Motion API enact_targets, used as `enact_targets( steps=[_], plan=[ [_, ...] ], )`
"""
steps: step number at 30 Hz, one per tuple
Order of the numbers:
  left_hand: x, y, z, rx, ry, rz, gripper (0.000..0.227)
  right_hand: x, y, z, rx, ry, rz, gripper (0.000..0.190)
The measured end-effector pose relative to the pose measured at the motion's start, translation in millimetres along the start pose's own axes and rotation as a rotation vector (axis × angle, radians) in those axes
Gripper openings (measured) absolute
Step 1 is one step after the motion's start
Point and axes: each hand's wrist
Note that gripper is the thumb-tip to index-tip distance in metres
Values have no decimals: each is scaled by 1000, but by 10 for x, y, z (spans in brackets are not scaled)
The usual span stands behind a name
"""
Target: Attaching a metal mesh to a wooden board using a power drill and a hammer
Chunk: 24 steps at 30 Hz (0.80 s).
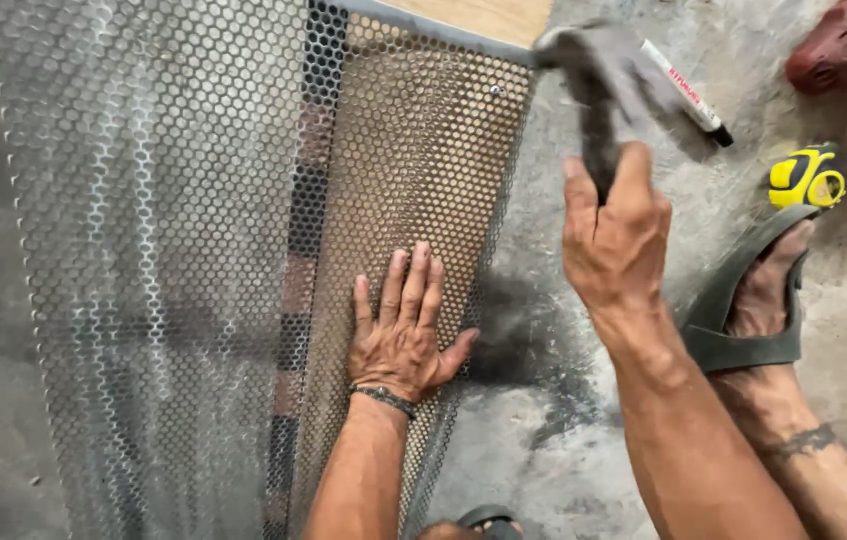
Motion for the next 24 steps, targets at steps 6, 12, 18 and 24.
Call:
enact_targets(
  steps=[6,12,18,24],
  plan=[
    [-7,-40,-7,4,-18,-28,96,-187,82,-51,35,-11,-81,28],
    [-39,-53,-30,5,12,-34,98,-111,-29,-67,83,-7,-116,26],
    [-81,-38,-8,-8,-14,-81,100,-145,-153,-134,70,16,-155,28],
    [-69,-7,-6,4,5,-77,100,-53,-266,-126,71,79,-98,26]
  ],
)
Point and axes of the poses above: each hand's wrist, its own y-axis towards the middle knuckle, its own x-axis out of the palm, z = x × y, and after that the axes turned 7 degrees about -x, right-handed
